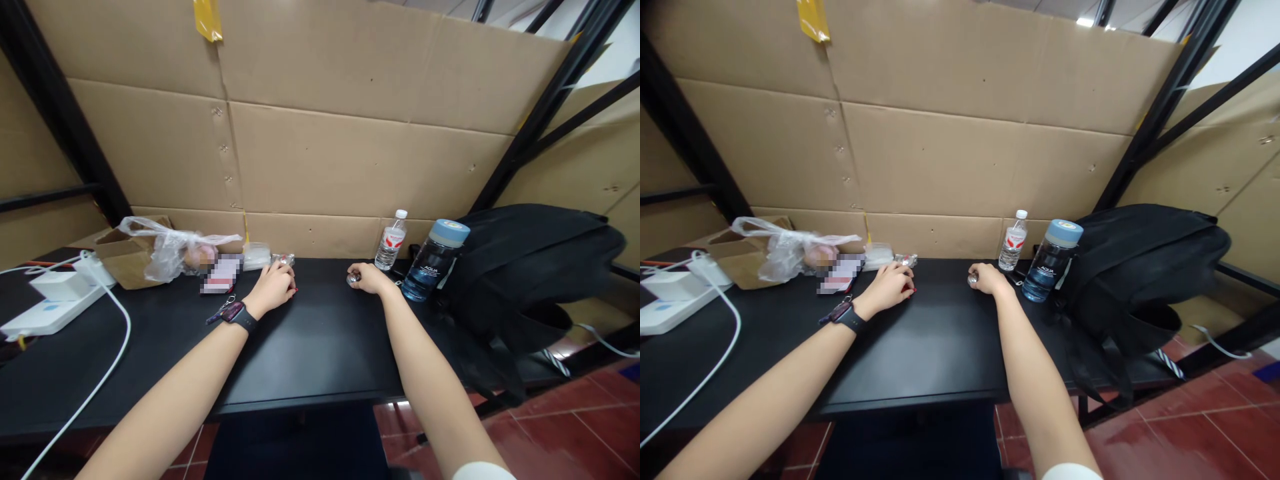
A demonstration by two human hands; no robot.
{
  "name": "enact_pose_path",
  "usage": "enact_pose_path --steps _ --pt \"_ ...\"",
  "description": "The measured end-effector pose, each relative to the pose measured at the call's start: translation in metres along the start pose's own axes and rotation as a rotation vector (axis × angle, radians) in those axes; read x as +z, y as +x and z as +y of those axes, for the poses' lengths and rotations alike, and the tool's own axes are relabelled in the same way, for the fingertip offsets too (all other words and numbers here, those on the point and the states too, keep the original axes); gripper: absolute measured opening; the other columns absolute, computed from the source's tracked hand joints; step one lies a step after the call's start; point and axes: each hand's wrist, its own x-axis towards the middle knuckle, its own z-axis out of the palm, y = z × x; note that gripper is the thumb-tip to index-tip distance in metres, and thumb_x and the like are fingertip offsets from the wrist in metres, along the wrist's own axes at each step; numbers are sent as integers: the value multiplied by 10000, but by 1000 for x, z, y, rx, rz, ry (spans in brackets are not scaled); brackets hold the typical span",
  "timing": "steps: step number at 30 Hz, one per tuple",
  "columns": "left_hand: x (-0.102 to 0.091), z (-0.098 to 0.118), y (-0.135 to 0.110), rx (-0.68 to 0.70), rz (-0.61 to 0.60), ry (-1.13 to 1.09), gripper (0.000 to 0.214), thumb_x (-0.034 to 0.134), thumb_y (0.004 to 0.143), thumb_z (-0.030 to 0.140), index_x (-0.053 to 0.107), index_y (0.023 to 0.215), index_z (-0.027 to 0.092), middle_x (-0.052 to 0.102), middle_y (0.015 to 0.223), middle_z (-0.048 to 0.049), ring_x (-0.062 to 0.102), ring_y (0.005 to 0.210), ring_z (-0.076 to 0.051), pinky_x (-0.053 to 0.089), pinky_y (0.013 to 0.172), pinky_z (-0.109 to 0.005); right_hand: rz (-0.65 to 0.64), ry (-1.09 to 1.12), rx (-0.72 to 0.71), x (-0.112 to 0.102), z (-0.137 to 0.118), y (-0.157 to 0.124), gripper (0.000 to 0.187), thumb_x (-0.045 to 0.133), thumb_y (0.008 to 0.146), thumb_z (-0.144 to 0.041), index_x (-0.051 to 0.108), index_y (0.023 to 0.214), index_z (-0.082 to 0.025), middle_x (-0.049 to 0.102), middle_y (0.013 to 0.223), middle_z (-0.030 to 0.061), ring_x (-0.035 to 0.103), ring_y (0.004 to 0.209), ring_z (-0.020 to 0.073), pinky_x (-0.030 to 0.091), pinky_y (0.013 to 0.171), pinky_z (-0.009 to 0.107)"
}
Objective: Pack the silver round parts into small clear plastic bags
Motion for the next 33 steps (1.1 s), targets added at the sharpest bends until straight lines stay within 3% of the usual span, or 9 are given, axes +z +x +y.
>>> enact_pose_path --steps 7,12,17,21,26,33 --pt "6 5 0 -5 0 43 178 560 923 256 705 829 216 668 1092 -114 470 1173 -313 349 917 -447 53 24 -17 -4 5 -2 441 861 658 -230 737 1080 -265 767 1049 59 713 971 239 517 878 303" --pt "-2 10 2 -67 62 -58 189 485 981 280 659 923 235 703 1039 -92 491 1160 -290 329 935 -441 99 99 -92 -7 3 -1 415 836 664 -194 732 1064 -230 767 1013 47 706 901 210 520 832 300" --pt "-10 16 6 -154 180 -168 161 529 982 325 677 976 261 734 1053 -48 511 1138 -263 294 968 -450 132 317 -230 -5 -26 -2 430 804 705 -236 716 1126 -225 758 972 14 672 739 152 529 777 293" --pt "-12 17 7 -203 231 -218 175 592 959 353 714 1072 298 760 1003 -41 502 1160 -276 278 973 -473 158 525 -333 3 -58 -6 472 807 714 -265 697 1172 -241 736 1112 41 676 833 164 545 795 306" --pt "-19 23 7 -227 243 -258 178 590 963 385 756 974 321 749 1066 -24 518 1149 -277 283 966 -479 162 754 -362 16 -91 -11 523 828 713 -325 687 1212 -255 736 1101 66 685 861 187 555 681 283" --pt "-25 40 7 -217 275 -337 171 551 967 327 707 990 260 695 1179 -50 532 1179 -267 341 937 -430 212 900 -433 25 -109 -15 536 852 702 -346 671 1201 -273 703 1223 68 709 933 198 549 701 284"
